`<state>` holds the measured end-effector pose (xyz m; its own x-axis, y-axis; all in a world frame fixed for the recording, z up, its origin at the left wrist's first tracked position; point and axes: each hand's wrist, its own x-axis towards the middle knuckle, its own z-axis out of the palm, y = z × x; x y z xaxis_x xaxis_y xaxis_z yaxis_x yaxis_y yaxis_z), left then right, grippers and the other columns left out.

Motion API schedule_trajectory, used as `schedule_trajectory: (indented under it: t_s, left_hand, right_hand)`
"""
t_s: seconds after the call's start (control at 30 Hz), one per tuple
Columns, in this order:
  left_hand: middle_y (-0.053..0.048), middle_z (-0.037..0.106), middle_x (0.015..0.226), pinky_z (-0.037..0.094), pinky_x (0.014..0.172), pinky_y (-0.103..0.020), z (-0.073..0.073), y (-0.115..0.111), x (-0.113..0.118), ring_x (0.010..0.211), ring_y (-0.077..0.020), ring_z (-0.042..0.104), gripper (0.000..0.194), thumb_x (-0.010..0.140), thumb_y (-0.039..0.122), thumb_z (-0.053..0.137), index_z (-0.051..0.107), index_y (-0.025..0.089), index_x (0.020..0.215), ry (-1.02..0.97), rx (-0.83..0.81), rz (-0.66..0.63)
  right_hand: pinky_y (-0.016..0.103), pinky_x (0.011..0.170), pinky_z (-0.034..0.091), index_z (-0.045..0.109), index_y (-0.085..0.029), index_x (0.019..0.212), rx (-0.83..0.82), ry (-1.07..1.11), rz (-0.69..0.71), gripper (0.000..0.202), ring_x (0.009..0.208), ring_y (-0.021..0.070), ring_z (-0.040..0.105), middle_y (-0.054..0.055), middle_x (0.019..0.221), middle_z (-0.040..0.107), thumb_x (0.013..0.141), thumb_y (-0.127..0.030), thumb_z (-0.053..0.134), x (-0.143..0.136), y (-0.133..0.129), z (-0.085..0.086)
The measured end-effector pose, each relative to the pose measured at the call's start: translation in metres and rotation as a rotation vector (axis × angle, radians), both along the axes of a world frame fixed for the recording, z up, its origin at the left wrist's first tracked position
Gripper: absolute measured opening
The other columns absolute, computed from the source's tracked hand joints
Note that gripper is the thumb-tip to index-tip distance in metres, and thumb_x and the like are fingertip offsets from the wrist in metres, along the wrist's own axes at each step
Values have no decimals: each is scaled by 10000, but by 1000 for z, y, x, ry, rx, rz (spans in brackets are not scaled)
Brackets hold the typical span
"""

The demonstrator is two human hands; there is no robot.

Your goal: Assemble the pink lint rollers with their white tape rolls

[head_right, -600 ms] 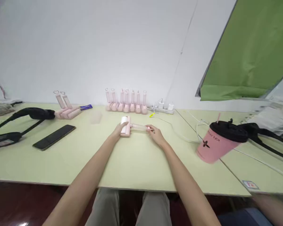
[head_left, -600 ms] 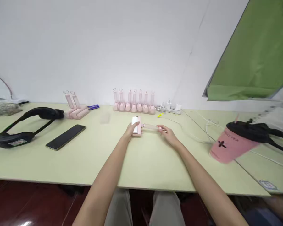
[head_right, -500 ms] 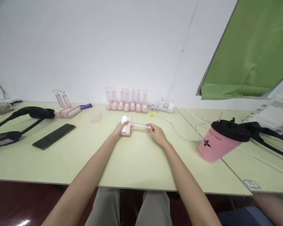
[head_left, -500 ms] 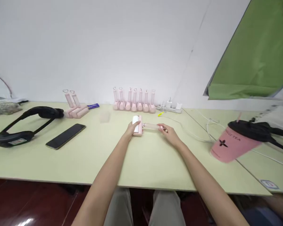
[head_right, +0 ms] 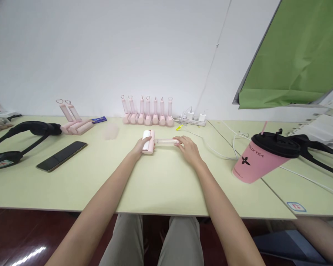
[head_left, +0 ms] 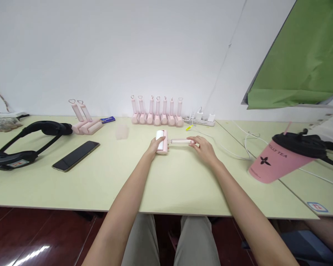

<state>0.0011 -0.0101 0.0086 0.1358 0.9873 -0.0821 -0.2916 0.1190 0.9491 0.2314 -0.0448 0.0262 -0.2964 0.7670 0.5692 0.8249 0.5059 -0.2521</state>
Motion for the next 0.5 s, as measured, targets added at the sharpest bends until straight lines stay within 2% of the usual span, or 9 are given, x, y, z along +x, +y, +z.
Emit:
schedule_trajectory:
  t_s: [0.23, 0.5]
  left_hand:
    - [-88, 638, 721, 510, 537, -330, -6, 6, 0, 541, -196, 619, 524, 685, 369, 631, 438, 104, 1094, -2, -22, 17]
    - [-100, 637, 747, 514, 541, -333, -8, 7, 0, 551, -202, 623, 510, 683, 364, 630, 448, 111, 1087, 4, 4, 8]
  right_hand:
    - [294, 741, 385, 555, -265, 1043, 16, 16, -16, 248, 905, 188, 521, 23, 975, 606, 845, -315, 415, -4, -2, 2]
    - [292, 738, 402, 550, -274, 1051, -35, 95, -10, 257, 898, 179, 531, 9, 1022, 604, 827, -305, 428, -4, 2, 0]
